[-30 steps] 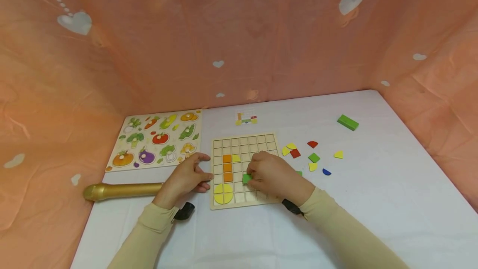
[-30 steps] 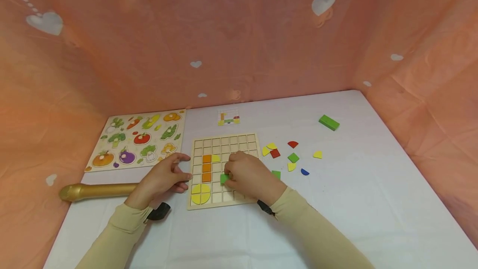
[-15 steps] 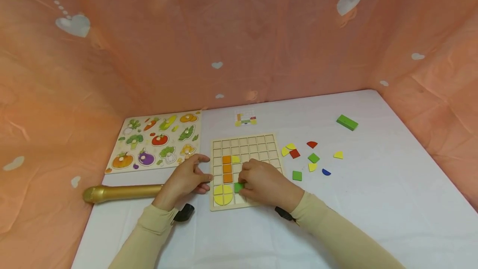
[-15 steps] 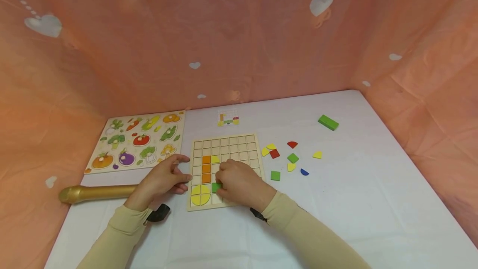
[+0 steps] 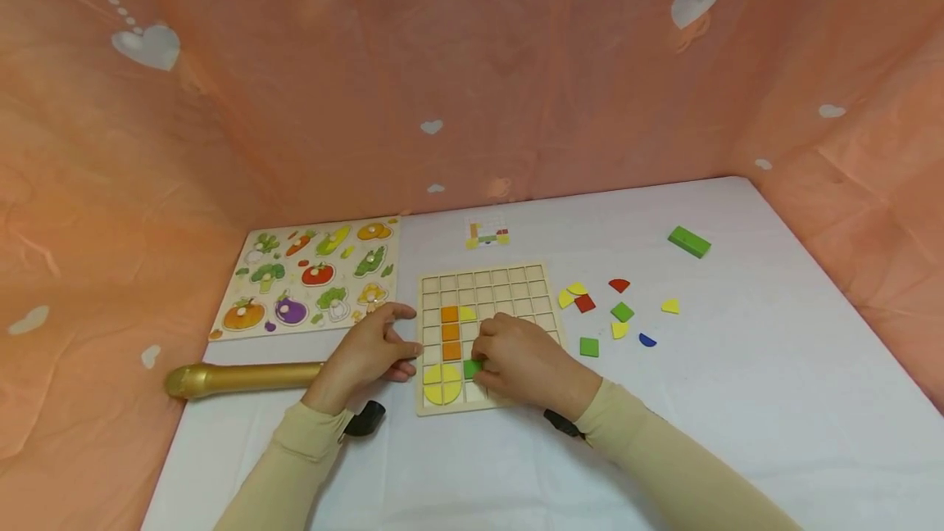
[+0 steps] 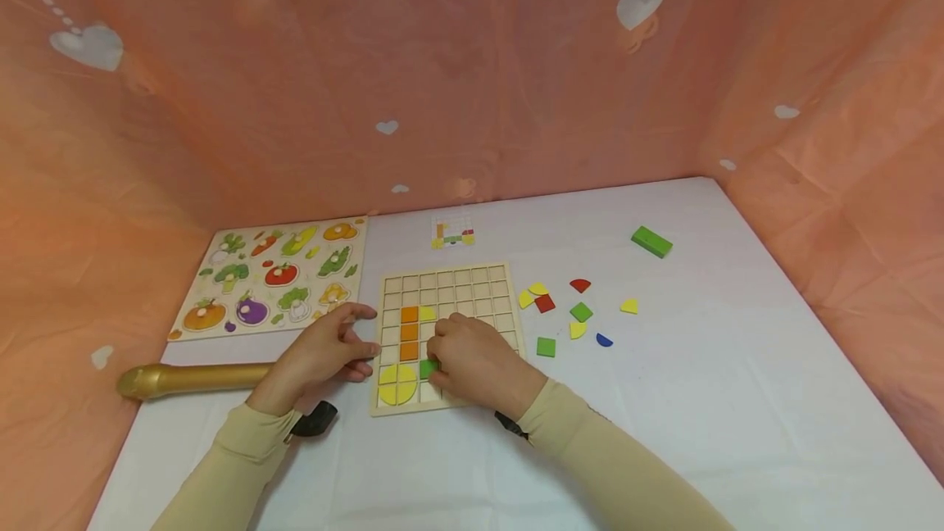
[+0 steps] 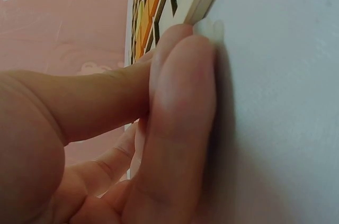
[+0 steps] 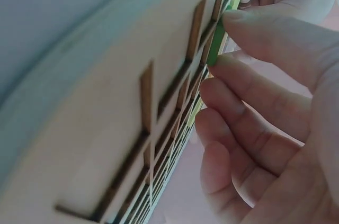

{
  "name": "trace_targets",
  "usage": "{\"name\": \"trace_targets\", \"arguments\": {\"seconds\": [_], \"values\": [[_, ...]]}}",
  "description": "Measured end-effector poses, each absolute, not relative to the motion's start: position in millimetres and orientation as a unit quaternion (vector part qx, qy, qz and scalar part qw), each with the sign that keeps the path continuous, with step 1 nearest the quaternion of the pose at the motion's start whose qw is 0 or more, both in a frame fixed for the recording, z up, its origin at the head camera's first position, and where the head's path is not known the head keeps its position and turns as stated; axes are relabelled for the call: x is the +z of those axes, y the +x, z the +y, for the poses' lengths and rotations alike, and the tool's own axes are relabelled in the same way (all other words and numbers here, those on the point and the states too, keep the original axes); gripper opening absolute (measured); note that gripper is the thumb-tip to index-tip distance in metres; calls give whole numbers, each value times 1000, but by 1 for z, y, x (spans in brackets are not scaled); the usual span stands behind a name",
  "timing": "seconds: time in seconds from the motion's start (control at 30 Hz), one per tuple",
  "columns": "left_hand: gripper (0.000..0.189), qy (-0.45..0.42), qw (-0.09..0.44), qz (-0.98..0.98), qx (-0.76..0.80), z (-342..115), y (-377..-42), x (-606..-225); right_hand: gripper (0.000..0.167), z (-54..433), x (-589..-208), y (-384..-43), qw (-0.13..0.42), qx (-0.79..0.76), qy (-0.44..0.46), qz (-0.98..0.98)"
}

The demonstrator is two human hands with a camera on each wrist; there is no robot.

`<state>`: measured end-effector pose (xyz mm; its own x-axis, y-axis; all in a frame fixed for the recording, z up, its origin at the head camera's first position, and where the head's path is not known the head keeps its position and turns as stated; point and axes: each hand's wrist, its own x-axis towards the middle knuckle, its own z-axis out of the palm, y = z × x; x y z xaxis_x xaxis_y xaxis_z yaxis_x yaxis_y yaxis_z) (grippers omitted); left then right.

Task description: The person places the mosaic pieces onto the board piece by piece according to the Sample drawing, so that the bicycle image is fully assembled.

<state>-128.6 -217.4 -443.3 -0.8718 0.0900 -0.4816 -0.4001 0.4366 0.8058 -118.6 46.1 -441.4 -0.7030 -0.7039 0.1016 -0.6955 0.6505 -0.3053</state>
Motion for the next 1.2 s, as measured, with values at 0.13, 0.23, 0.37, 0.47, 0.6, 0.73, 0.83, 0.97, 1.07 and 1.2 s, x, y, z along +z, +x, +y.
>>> {"name": "trace_targets", "arguments": {"seconds": [0.13, 0.23, 0.37, 0.47, 0.6, 0.73, 0.83, 0.97, 1.07, 1.2], "values": [[58, -94, 236, 815, 521, -215, -131, -442, 7, 47, -442, -119, 8, -163, -385, 909], [58, -92, 237, 817, 518, -215, -132, -442, 7, 48, -442, -119, 7, -162, -387, 908], [58, -93, 239, 816, 518, -214, -133, -442, 7, 48, -441, -119, 4, -160, -390, 907], [58, -94, 239, 816, 518, -214, -133, -442, 7, 48, -441, -119, 2, -160, -389, 907], [58, -97, 239, 816, 518, -214, -133, -441, 6, 48, -440, -120, 4, -161, -387, 908], [58, -101, 240, 818, 513, -215, -132, -441, 7, 50, -438, -120, 6, -166, -384, 908], [59, -101, 240, 822, 507, -216, -131, -440, 9, 55, -435, -122, 4, -170, -376, 911], [59, -100, 237, 826, 502, -216, -130, -440, 13, 72, -429, -127, 3, -185, -348, 919], [58, -100, 239, 824, 503, -216, -129, -441, 14, 94, -426, -129, 1, -196, -323, 926], [58, -105, 240, 821, 508, -215, -129, -442, 13, 130, -426, -132, -7, -191, -280, 941]]}}
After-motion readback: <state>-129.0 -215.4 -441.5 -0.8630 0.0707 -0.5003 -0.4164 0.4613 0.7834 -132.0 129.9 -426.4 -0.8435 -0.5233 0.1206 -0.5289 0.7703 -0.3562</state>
